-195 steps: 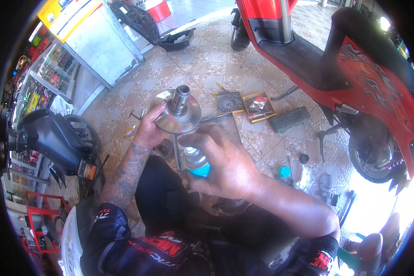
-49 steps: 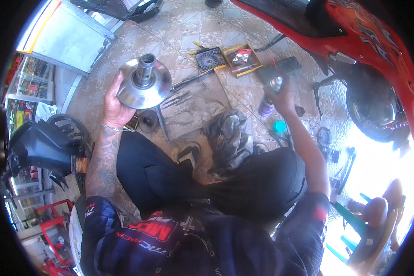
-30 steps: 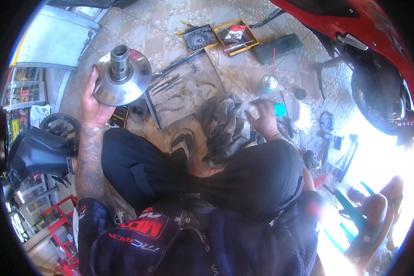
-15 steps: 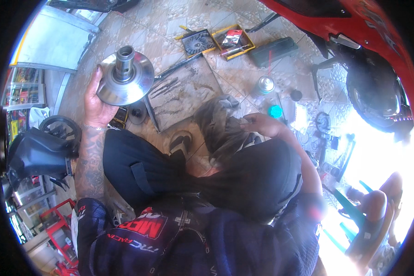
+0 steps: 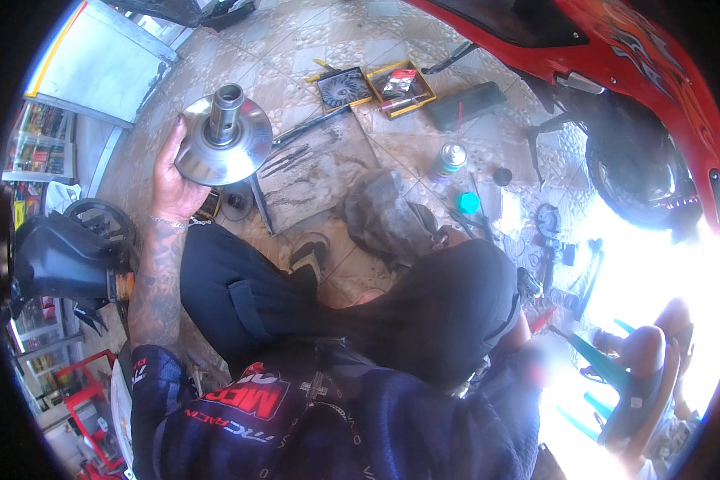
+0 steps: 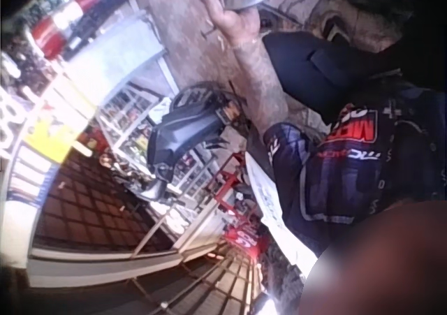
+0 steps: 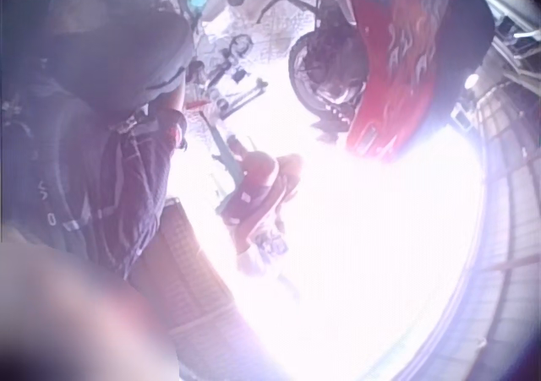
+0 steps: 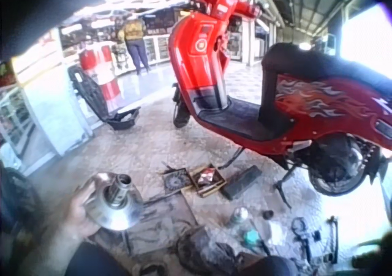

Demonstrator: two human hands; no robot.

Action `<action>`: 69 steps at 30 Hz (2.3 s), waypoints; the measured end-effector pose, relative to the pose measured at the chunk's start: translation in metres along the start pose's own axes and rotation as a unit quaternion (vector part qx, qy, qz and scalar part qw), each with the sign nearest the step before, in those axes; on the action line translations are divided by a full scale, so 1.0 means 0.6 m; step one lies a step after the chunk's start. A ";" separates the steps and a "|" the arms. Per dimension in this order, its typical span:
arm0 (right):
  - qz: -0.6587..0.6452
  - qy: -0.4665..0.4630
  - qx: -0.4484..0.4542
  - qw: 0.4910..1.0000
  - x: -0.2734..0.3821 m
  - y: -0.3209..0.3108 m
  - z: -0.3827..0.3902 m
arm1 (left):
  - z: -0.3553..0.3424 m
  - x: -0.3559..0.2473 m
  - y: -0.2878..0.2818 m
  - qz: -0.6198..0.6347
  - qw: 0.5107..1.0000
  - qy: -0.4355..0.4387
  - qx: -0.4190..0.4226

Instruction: The person sits on the floor and cleans several scooter parts. They spray a metal part with a cleaning spray, wipe it with a cloth, and repeat the process on other components, including a fan-like part and a circular metal piece.

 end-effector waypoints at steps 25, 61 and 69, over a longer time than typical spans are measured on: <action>-0.761 -0.259 -0.098 0.586 -0.128 -0.033 -0.056 | -0.027 0.023 -0.003 0.012 1.000 -0.025 -0.003; -0.055 -0.123 -0.148 0.980 -0.092 -0.007 -0.006 | -0.024 0.026 0.016 0.017 0.999 -0.030 0.007; -0.063 -0.197 -0.393 0.896 -0.016 -0.061 -0.074 | -0.028 0.031 0.021 -0.006 0.999 -0.039 0.003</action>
Point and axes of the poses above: each hand's wrist, its own z-axis away from the middle knuckle, its own y-axis out of the palm, x = y × z, the point moved 6 cm from there along -z, towards the middle knuckle, and after that the axes turned 10 degrees about x, right-handed, at the moved point
